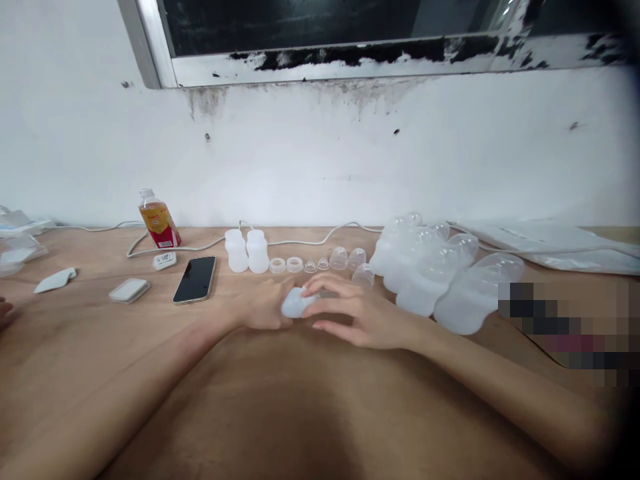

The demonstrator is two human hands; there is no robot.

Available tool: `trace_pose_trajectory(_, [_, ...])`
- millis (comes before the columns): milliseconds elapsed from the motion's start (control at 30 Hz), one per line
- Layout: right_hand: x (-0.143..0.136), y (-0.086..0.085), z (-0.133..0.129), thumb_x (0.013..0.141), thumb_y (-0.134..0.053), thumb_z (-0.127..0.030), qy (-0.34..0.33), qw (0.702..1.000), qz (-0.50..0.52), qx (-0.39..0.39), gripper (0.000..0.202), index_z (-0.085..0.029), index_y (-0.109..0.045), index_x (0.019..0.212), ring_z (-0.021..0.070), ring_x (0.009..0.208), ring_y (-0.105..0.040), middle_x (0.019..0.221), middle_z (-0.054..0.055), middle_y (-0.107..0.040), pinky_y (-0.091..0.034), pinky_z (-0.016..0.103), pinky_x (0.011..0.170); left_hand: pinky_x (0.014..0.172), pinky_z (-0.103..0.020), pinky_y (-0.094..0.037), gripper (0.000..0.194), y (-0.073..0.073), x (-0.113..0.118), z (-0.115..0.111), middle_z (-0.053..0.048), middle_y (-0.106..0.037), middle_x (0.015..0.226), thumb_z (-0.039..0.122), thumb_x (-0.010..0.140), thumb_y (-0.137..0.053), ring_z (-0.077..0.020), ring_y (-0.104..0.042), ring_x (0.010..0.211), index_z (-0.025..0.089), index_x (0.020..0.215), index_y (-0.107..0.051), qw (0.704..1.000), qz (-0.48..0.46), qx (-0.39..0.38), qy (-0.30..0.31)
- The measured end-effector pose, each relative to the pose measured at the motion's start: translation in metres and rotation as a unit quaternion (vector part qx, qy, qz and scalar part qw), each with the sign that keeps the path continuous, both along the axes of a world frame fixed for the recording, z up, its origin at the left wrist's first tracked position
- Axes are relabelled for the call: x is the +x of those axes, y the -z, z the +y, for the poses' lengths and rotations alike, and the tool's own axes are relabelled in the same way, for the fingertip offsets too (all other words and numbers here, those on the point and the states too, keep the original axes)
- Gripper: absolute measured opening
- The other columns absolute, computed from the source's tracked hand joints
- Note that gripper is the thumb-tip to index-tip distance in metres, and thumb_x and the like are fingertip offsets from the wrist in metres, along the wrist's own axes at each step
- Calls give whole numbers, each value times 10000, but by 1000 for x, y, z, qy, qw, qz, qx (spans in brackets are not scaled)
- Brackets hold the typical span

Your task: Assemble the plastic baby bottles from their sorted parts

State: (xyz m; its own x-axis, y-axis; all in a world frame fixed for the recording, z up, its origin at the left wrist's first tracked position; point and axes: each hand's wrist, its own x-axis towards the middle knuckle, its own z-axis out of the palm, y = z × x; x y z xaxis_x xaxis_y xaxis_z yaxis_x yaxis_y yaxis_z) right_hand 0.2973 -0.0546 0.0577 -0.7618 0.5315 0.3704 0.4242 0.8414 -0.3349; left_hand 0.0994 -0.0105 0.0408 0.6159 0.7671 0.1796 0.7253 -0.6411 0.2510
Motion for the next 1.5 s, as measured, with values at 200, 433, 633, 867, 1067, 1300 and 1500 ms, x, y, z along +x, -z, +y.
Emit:
trace_pose_trajectory(200, [-2, -5, 3, 821, -444, -309, 138, 983, 116, -21, 245, -207, -515, 1032, 168, 936, -519, 1023, 61, -555, -405, 320, 820, 529, -265, -378, 369, -1, -2, 3, -37, -568, 814, 316, 611, -533, -216, -569, 682, 200, 950, -443, 998, 58, 25, 10])
trace_pose_trajectory(433, [7, 19, 31, 813, -414, -363, 147, 935, 107, -305, 256, -151, -461, 948, 144, 654, -585, 757, 46, -586, -456, 244, 501, 640, -288, -411, 494, 0, -1, -3, -61, -550, 910, 479, 678, -518, -221, -561, 787, 174, 1037, -369, 999, 14, 6, 34])
trace_pose_trajectory(633, [24, 12, 36, 764, -468, -292, 242, 965, 25, -101, 208, -184, -517, 935, 135, 630, -545, 720, 18, -586, -399, 245, 545, 795, -332, -387, 431, 19, -23, -3, -99, -486, 1032, 462, 765, -440, -222, -490, 938, 164, 1067, -362, 990, -98, 95, -36])
trace_pose_trajectory(867, [26, 33, 37, 783, -422, -313, 254, 957, -131, -50, 181, -183, -506, 876, 123, 511, -471, 624, 13, -551, -291, 231, 475, 745, -350, -430, 472, 47, -70, 18, -74, -493, 998, 442, 708, -529, -230, -500, 910, 158, 1054, -379, 918, -272, 135, -255])
trace_pose_trajectory(1067, [22, 44, 39, 810, -379, -341, 250, 961, -99, -69, 189, -184, -439, 899, 126, 541, -474, 642, 7, -530, -300, 229, 497, 665, -314, -459, 520, 50, -78, 31, -80, -493, 1022, 408, 670, -583, -221, -508, 895, 154, 1056, -345, 906, -298, 112, -279])
trace_pose_trajectory(1300, [21, 50, 37, 811, -383, -399, 280, 954, -54, -93, 227, -189, -421, 887, 119, 520, -465, 633, -4, -513, -304, 224, 483, 808, -407, -418, 599, 48, -75, 27, -116, -414, 1098, 395, 665, -596, -271, -431, 1020, 149, 1127, -305, 907, -254, 225, -247])
trace_pose_trajectory(1500, [10, 52, 40, 812, -382, -416, 297, 950, -63, -77, 250, -176, -425, 866, 122, 509, -463, 638, 9, -524, -286, 223, 464, 926, -399, -331, 484, 33, -22, -14, -117, -323, 1203, 276, 711, -562, -259, -313, 1148, 205, 1135, -340, 909, -180, 366, -85])
